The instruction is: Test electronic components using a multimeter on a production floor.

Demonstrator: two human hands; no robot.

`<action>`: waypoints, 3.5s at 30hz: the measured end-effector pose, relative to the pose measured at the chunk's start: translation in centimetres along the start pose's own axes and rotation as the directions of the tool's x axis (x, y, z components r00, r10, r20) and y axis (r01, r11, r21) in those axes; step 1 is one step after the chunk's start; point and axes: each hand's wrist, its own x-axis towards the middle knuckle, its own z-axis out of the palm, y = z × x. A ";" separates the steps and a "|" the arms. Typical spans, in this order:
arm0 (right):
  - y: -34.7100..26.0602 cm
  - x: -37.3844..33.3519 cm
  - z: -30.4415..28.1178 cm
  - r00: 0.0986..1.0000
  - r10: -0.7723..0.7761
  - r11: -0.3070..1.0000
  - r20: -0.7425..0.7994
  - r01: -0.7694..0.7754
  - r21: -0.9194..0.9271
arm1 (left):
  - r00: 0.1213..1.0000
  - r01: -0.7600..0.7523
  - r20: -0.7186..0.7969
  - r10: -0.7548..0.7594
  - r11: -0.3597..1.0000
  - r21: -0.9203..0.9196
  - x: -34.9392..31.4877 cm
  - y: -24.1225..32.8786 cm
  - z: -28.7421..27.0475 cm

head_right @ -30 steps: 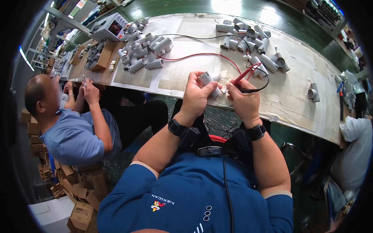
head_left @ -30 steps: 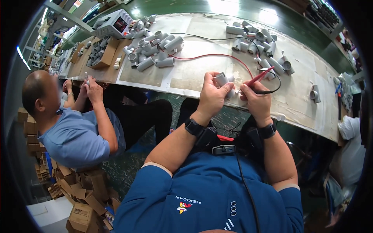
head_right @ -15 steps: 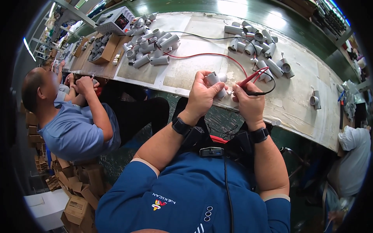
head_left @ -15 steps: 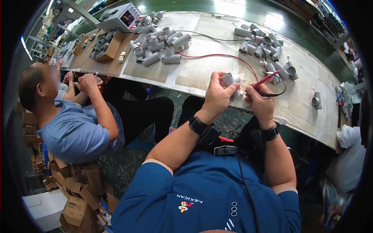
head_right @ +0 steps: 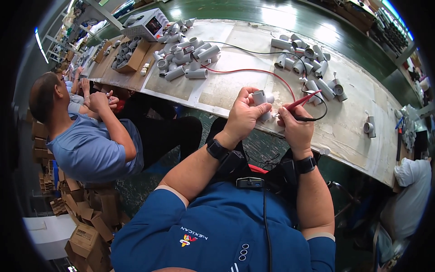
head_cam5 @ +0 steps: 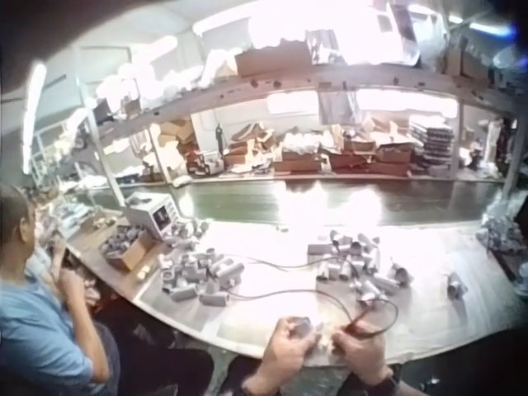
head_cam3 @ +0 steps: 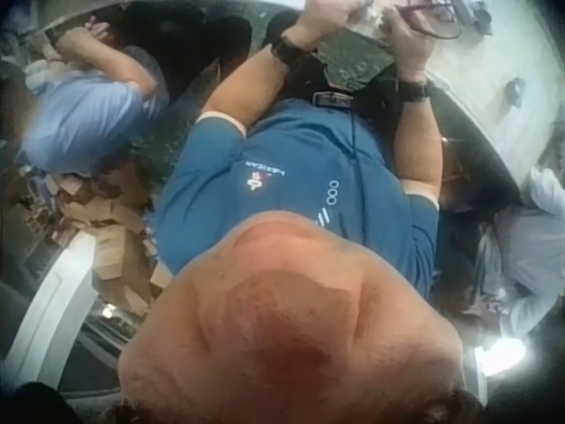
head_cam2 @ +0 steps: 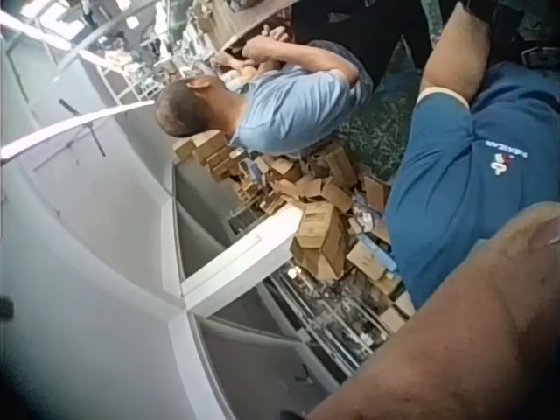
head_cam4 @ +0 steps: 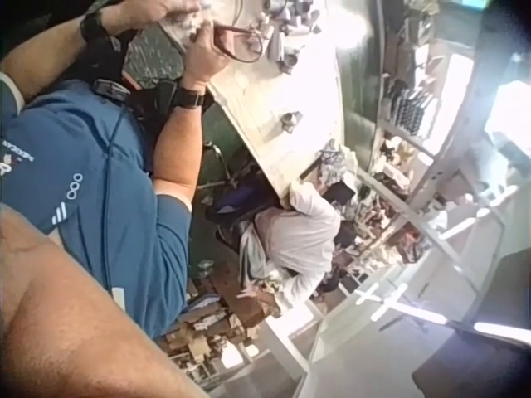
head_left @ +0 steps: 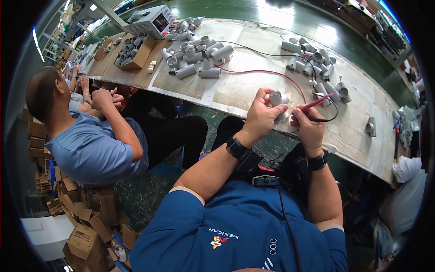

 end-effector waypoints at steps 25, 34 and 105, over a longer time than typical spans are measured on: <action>0.2 0.0 -1.6 0.998 -0.054 0.954 0.031 0.043 0.295 | 0.719 -0.626 0.580 0.382 -0.005 0.780 24.5 3.9 1.8; 0.1 -0.4 -1.7 0.998 -0.045 0.954 0.048 0.029 0.297 | 0.910 -0.412 0.410 -0.056 -0.237 0.880 25.7 4.8 4.6; 0.5 1.4 4.4 0.986 -0.166 0.980 -0.012 0.163 -0.114 | 0.964 -0.105 -0.219 0.153 0.971 0.215 -0.1 -0.2 0.1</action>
